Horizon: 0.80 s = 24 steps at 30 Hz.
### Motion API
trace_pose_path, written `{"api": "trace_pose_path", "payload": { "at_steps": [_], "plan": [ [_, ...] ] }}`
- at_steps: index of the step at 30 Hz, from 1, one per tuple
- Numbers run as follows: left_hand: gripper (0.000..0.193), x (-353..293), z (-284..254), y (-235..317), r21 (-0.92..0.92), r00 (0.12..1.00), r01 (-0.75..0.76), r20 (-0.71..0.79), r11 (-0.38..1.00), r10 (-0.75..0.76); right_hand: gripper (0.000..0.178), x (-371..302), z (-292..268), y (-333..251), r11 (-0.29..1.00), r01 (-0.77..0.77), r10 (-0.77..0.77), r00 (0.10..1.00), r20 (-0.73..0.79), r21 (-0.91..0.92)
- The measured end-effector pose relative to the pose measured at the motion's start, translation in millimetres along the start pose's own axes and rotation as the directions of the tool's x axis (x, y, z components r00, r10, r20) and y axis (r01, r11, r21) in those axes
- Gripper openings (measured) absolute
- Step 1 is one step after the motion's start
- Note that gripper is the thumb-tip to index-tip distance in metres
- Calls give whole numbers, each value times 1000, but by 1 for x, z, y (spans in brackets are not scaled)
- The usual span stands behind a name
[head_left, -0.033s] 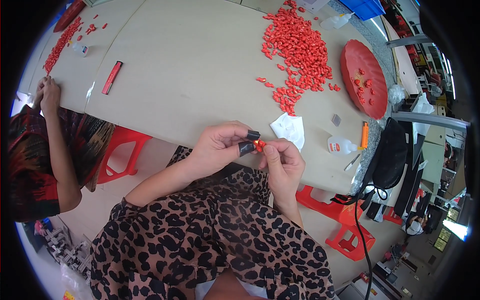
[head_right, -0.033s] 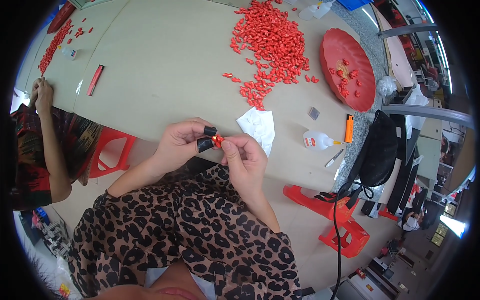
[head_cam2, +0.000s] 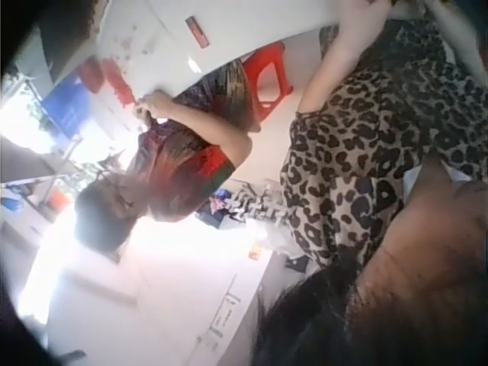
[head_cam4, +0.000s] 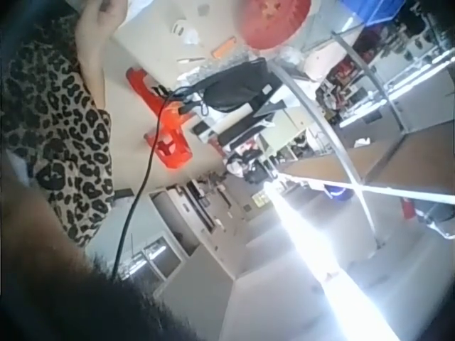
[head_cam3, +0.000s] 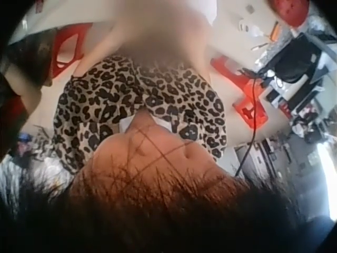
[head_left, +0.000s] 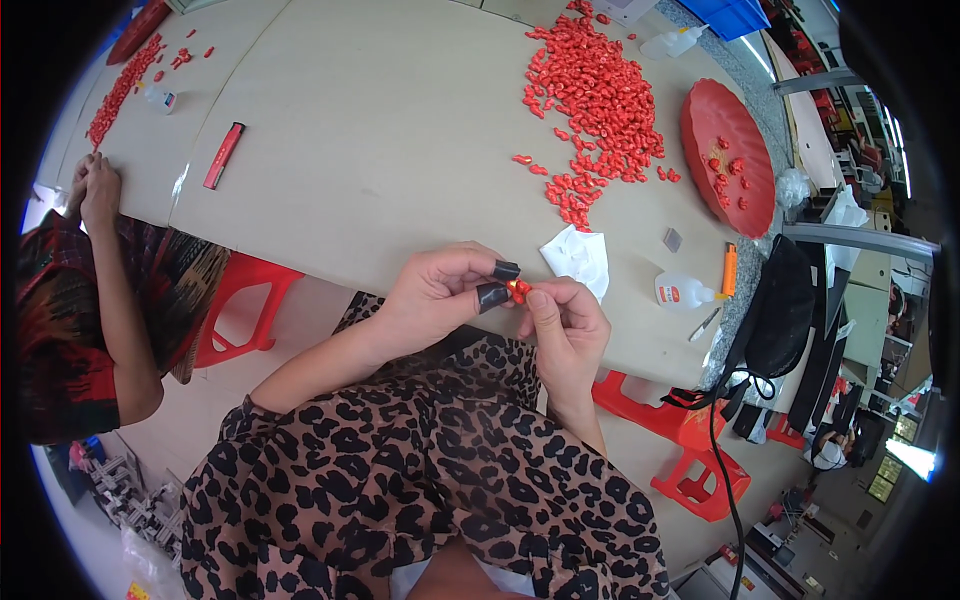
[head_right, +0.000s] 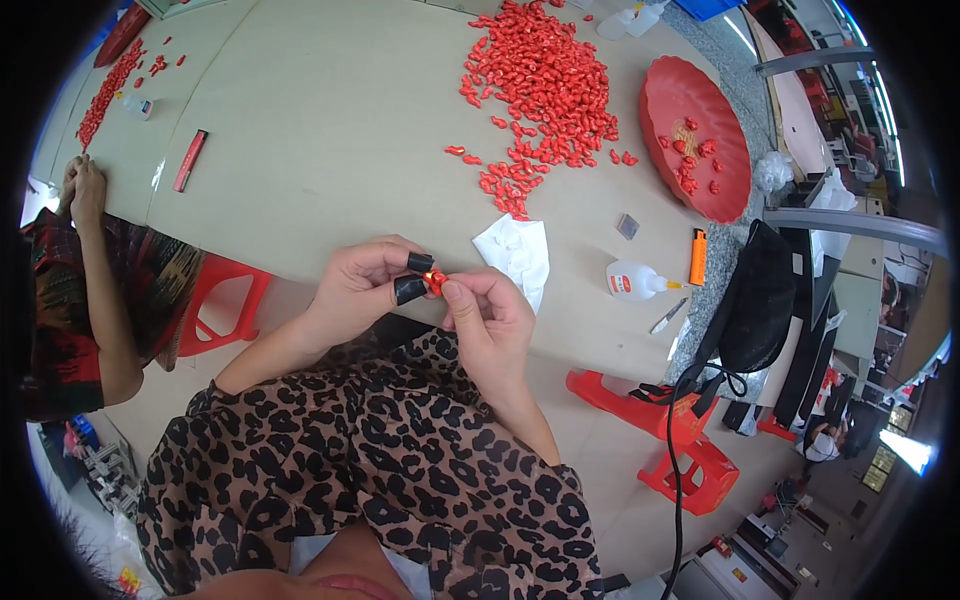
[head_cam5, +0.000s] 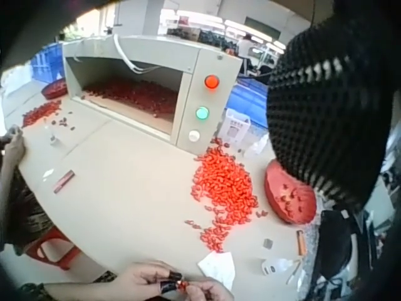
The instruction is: The person applies glue from a bottle to small red plastic parts, then attaches them by hand to black plastic bases.
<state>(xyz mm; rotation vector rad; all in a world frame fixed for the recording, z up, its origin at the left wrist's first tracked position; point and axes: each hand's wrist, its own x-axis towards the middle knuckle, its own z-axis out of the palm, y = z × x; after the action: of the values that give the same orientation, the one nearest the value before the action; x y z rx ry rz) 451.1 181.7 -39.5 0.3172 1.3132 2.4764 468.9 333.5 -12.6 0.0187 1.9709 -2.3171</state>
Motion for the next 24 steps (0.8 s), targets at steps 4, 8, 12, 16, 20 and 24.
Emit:
{"api": "trace_pose_path", "payload": {
  "at_steps": [4, 8, 12, 16, 20, 24],
  "plan": [
    [18, 0, 1, -1, 28, 1000, -19, -12, 999, 20, 8, 0, 0, -3, 993, 9, -11, 1000, -15, -120],
    [16, 1, 0, -2, 64, 999, -28, -25, 998, 29, 8, 1, 0, -5, 982, -2, -2, 1000, -23, -191],
    [19, 0, 0, -7, 168, 996, -73, -32, 983, 79, 8, 2, -2, -4, 969, -1, -6, 1000, -26, -249],
    [18, -1, -3, -8, 240, 991, -124, -24, 963, 133, 8, 3, 0, -3, 977, 21, -26, 999, -23, -213],
    [17, -2, -2, -6, 224, 991, -114, -37, 968, 125, 7, 2, 2, -8, 990, -104, 99, 994, -54, -90],
    [16, -2, 5, -1, 26, 996, 11, -91, 1000, -9, 8, 1, 2, -12, 991, -109, 104, 992, -70, -79]
  ]
}}
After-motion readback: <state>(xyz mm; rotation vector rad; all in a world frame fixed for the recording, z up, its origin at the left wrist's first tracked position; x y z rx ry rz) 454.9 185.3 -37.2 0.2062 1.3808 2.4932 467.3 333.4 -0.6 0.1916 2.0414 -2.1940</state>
